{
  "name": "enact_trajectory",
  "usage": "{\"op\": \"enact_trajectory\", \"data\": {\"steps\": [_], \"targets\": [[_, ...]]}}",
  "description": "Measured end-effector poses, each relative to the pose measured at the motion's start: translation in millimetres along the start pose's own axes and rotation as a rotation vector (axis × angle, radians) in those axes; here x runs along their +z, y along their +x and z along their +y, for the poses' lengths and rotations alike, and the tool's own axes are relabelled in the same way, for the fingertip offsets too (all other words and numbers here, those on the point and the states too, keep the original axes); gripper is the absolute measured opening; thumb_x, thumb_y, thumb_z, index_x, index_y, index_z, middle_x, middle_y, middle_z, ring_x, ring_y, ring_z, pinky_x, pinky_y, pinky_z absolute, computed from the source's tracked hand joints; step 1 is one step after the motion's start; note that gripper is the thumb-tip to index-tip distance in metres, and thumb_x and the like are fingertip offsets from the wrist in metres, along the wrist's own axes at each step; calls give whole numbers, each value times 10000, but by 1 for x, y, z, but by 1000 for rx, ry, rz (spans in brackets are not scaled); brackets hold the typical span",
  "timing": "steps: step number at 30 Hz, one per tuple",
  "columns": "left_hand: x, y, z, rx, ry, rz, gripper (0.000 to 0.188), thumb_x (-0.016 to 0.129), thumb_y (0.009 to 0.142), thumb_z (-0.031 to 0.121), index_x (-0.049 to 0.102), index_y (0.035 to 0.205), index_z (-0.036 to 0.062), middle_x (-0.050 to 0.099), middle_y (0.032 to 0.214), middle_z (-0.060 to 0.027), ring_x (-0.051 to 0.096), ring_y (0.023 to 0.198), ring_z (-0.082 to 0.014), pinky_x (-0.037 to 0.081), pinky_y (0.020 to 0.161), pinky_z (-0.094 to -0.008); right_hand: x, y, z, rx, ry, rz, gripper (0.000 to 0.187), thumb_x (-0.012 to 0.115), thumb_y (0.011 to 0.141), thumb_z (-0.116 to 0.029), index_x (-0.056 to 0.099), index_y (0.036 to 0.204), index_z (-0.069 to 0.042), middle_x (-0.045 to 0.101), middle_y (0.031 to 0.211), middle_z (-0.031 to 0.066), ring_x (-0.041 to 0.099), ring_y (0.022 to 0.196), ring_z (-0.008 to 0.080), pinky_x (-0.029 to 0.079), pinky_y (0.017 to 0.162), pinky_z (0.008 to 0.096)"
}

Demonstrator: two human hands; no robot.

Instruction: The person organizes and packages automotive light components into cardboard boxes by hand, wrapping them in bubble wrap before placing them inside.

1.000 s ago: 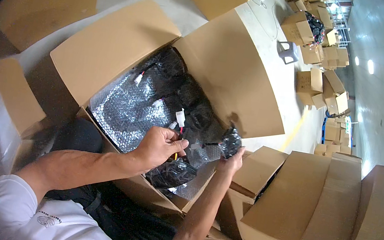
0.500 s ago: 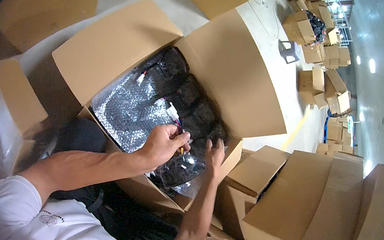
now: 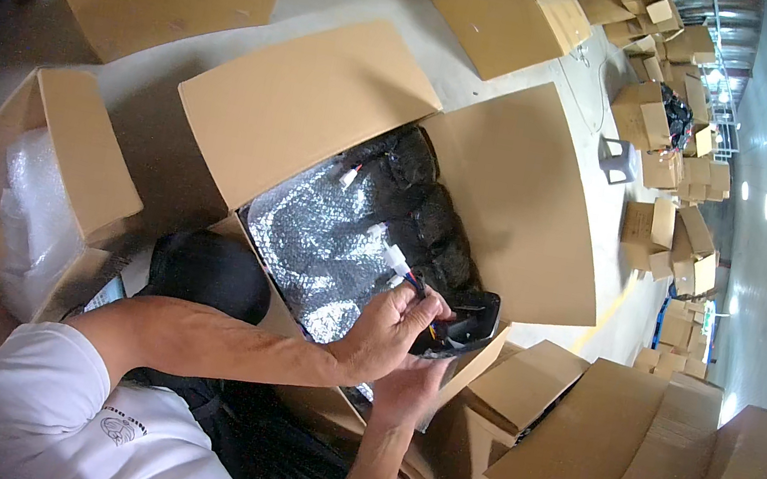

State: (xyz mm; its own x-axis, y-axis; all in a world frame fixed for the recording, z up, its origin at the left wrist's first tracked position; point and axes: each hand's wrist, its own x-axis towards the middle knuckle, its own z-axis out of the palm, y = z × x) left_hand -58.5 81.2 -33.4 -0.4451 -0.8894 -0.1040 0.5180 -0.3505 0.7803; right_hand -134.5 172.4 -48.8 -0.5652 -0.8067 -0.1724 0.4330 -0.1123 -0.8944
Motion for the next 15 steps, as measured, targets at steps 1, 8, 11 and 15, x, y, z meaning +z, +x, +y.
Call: {"op": "enact_trajectory", "data": {"steps": [1, 8, 11, 15], "targets": [[-2, 0, 1, 6, -2, 11, 283, 520, 1046, 272, 575, 1054, -6, 680, 891, -140, 671, 802, -253, 524, 733, -394, 6, 10, -2, -105, -28, -7, 609, 430, 1045, -485, 390, 1495, -75, 538, 1421, 113, 537, 1287, 259, 430, 1089, 415], [-5, -31, -7, 23, 388, -200, 375, 605, 997, 277, 586, 733, 11, 620, 626, -149, 641, 580, -275, 477, 555, -407, 4, 87, -25, 192, -36, 195, 338, 647, 979, -294, 613, 1225, -65, 704, 1156, 88, 679, 1035, 231, 571, 880, 362], [-6, -45, 28, 288, 217, -358, 411, 627, 983, 292, 550, 697, 7, 585, 644, -213, 623, 609, -392, 449, 546, -444, 2, 121, 18, 329, -125, 67, 332, 673, 964, -235, 614, 1210, -20, 704, 1137, 92, 682, 1029, 226, 579, 881, 391], [-8, -36, 25, 281, 296, -273, 368, 633, 976, 286, 584, 750, 0, 604, 684, -213, 637, 660, -393, 466, 579, -442, 53, 138, 97, 259, -640, 182, 274, 734, 924, -221, 663, 1076, -4, 709, 984, 61, 686, 819, 179, 568, 691, 329]]}}
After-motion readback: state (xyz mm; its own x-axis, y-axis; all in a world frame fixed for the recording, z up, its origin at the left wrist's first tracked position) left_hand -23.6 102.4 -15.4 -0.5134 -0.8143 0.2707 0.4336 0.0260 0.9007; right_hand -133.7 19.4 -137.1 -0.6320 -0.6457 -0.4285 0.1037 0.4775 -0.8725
